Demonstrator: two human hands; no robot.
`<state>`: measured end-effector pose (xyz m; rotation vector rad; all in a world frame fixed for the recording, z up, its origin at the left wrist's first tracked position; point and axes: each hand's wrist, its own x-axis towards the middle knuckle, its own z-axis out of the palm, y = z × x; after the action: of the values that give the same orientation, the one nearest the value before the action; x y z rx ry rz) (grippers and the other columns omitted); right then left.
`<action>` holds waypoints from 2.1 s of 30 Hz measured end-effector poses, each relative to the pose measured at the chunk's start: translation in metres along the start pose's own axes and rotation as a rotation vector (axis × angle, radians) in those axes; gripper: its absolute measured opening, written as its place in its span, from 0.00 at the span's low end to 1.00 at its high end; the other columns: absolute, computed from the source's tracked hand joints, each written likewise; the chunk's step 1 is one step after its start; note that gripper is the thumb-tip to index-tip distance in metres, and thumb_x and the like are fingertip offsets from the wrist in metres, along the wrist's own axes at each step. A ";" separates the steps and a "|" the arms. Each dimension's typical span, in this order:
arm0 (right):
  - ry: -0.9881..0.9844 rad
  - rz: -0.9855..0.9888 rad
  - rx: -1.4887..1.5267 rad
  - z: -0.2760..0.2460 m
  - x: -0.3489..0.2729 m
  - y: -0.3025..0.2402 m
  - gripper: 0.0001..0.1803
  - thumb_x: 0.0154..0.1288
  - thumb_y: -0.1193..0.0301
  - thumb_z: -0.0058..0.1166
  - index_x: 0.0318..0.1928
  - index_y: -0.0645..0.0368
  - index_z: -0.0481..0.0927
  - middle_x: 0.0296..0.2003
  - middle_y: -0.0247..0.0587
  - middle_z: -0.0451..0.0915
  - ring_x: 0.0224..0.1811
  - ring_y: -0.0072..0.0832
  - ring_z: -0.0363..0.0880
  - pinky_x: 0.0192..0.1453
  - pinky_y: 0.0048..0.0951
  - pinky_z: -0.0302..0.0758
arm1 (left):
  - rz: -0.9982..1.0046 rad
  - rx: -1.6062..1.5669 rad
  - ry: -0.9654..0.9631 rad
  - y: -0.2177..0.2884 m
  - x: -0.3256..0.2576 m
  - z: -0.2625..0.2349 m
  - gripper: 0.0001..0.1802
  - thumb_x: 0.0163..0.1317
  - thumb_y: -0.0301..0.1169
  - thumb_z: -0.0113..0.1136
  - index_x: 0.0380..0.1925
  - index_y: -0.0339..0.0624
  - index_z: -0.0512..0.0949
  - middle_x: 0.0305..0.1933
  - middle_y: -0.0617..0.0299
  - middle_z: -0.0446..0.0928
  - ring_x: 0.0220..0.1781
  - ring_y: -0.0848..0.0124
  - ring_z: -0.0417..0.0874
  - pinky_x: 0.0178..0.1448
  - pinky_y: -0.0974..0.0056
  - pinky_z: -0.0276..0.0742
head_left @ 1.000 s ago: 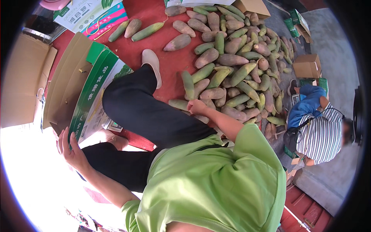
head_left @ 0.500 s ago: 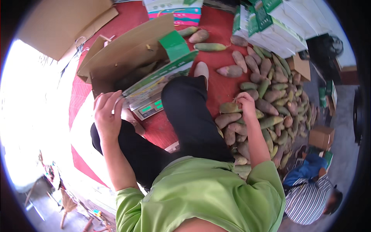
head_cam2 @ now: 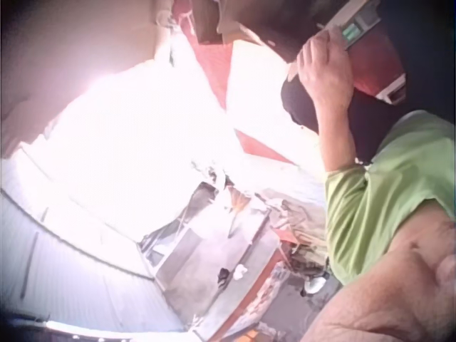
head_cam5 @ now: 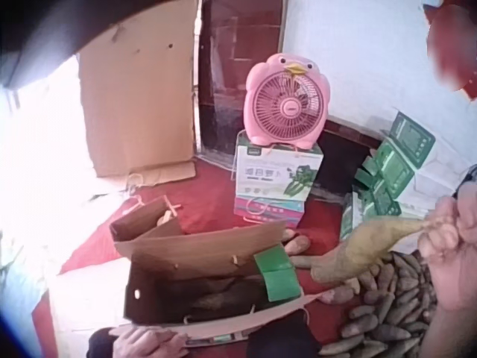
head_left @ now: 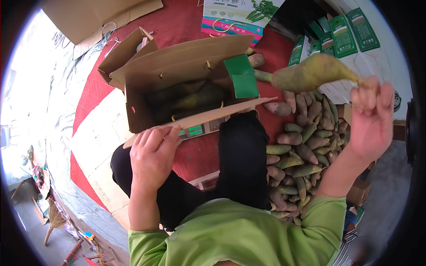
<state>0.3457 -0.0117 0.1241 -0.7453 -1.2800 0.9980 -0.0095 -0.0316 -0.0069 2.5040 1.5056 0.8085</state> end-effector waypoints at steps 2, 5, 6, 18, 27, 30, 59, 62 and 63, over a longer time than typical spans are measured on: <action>-0.023 0.054 0.066 0.025 0.026 0.006 0.08 0.62 0.74 0.48 0.33 0.57 0.61 0.28 0.33 0.56 0.28 0.21 0.52 0.34 0.25 0.54 | 0.019 0.005 0.001 0.000 -0.001 -0.001 0.13 0.50 0.27 0.66 0.38 0.40 0.82 0.36 0.61 0.79 0.38 0.63 0.81 0.40 0.59 0.75; -0.063 0.179 0.106 0.043 0.048 0.031 0.08 0.62 0.74 0.49 0.34 0.57 0.62 0.30 0.34 0.61 0.28 0.20 0.53 0.34 0.23 0.55 | 0.047 0.000 0.002 0.000 0.007 0.000 0.15 0.45 0.29 0.68 0.37 0.42 0.82 0.36 0.63 0.78 0.39 0.65 0.82 0.42 0.60 0.78; -0.123 0.259 0.120 0.049 0.053 0.055 0.07 0.62 0.74 0.49 0.34 0.58 0.63 0.31 0.35 0.63 0.28 0.19 0.54 0.34 0.23 0.55 | 0.032 0.016 0.008 -0.003 0.002 0.000 0.15 0.45 0.29 0.68 0.37 0.42 0.82 0.36 0.64 0.78 0.38 0.65 0.81 0.42 0.61 0.78; -0.443 0.094 -0.787 0.101 0.026 0.173 0.10 0.63 0.73 0.51 0.45 0.57 0.78 0.29 0.35 0.79 0.32 0.25 0.77 0.39 0.25 0.73 | 0.016 -0.016 0.002 -0.002 0.003 0.002 0.17 0.44 0.26 0.69 0.38 0.41 0.82 0.36 0.62 0.78 0.38 0.65 0.81 0.42 0.60 0.77; -0.113 0.126 -0.483 0.048 0.000 0.141 0.10 0.63 0.74 0.54 0.44 0.61 0.81 0.36 0.40 0.83 0.38 0.26 0.81 0.43 0.25 0.76 | -0.072 -0.053 0.009 -0.003 -0.001 0.004 0.14 0.52 0.23 0.64 0.41 0.40 0.83 0.40 0.58 0.79 0.40 0.61 0.81 0.44 0.60 0.77; 0.051 0.274 -0.371 -0.005 -0.046 0.154 0.10 0.66 0.78 0.52 0.47 0.62 0.80 0.41 0.33 0.82 0.44 0.18 0.78 0.46 0.22 0.74 | -0.087 -0.070 0.004 0.001 0.000 0.006 0.14 0.54 0.19 0.62 0.43 0.38 0.83 0.40 0.55 0.79 0.42 0.60 0.81 0.46 0.60 0.77; 1.009 1.165 -0.755 -0.204 -0.472 0.276 0.09 0.59 0.77 0.54 0.40 0.64 0.83 0.26 0.38 0.82 0.26 0.22 0.80 0.26 0.26 0.75 | -0.090 -0.053 0.106 -0.027 0.000 0.027 0.11 0.70 0.27 0.52 0.46 0.35 0.81 0.41 0.56 0.80 0.43 0.67 0.80 0.49 0.65 0.76; 1.151 1.130 -0.771 -0.226 -0.485 0.277 0.11 0.54 0.71 0.56 0.38 0.57 0.85 0.35 0.46 0.85 0.41 0.40 0.84 0.48 0.36 0.78 | -0.089 -0.041 0.102 -0.033 0.000 0.023 0.12 0.71 0.27 0.51 0.46 0.33 0.81 0.42 0.55 0.79 0.43 0.67 0.80 0.49 0.65 0.76; 1.233 1.092 -0.765 -0.232 -0.488 0.274 0.11 0.54 0.70 0.57 0.38 0.58 0.85 0.36 0.46 0.85 0.42 0.40 0.84 0.49 0.35 0.78 | -0.099 -0.035 0.103 -0.034 0.000 0.024 0.12 0.71 0.27 0.50 0.46 0.33 0.80 0.42 0.54 0.79 0.44 0.67 0.80 0.49 0.65 0.76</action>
<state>0.5245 -0.3249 -0.3626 -2.3236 0.0036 0.5277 -0.0245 -0.0108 -0.0395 2.3751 1.6184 0.9521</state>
